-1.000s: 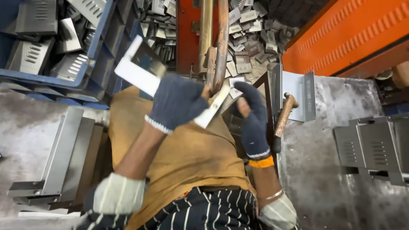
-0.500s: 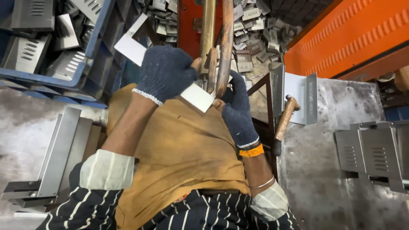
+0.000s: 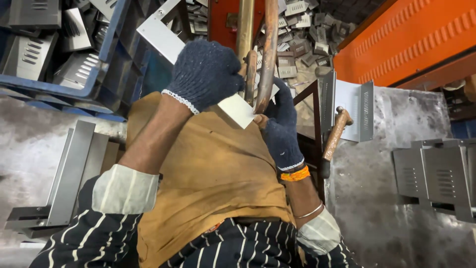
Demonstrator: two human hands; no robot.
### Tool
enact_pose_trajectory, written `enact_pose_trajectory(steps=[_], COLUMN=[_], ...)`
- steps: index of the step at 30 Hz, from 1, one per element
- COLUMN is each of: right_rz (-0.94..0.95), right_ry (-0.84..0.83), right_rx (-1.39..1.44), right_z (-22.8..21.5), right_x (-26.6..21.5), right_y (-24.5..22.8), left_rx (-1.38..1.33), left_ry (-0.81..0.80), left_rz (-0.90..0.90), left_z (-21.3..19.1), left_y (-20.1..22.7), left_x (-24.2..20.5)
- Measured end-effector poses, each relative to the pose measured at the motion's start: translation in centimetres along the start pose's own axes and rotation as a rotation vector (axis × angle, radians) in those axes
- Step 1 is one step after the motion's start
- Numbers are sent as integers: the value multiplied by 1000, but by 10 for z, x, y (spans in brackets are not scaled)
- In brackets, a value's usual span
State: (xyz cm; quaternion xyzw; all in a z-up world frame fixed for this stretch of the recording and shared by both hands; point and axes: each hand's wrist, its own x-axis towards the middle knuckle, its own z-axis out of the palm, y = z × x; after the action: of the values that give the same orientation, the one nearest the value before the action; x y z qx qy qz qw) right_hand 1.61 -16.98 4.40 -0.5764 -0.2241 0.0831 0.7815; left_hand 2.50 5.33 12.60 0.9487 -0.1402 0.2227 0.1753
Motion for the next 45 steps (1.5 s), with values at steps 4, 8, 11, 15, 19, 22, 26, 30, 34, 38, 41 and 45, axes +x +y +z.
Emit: enact_pose_trajectory(steps=[4,8,11,15,19,22,26,30,34,38,41,45], right_rz=[77,48,108,50,-187,-30,-64,-86,-445,-38,-66,-16], right_ry=[64,54,71,145,-22,-29,-24,125,204,344,665,906], right_rx=[-107,19,22,-90,6,129,67,-212,-591,-75,-476,-1564], right_z=[-4,1,4,-7,-5,-12,-10,-16,-39,-130,-160,-197], right_x=[-1,0,0,8,26,11,9,-16,-53,-128,-176,-201], right_y=[3,1,-4,2,-11,-5,-16,0,-5,-54,-109,-98], left_rx=[-2,25,5,-65,-43,-48,-69,-151,-239,-823,-1010,-988], left_ry=[-22,-31,-28,21,58,25,53,40,89,-79,-39,48], left_rz=[2,2,-13,-6,35,50,28,-240,-297,-222,153,438], left_z=[2,4,5,8,13,19,3,-5,15,18,22,78], left_y=[1,-1,-1,-3,-5,-5,4,31,114,196,227,238], left_x=[-2,-2,-1,11,30,26,9,-49,-87,-73,-56,-55])
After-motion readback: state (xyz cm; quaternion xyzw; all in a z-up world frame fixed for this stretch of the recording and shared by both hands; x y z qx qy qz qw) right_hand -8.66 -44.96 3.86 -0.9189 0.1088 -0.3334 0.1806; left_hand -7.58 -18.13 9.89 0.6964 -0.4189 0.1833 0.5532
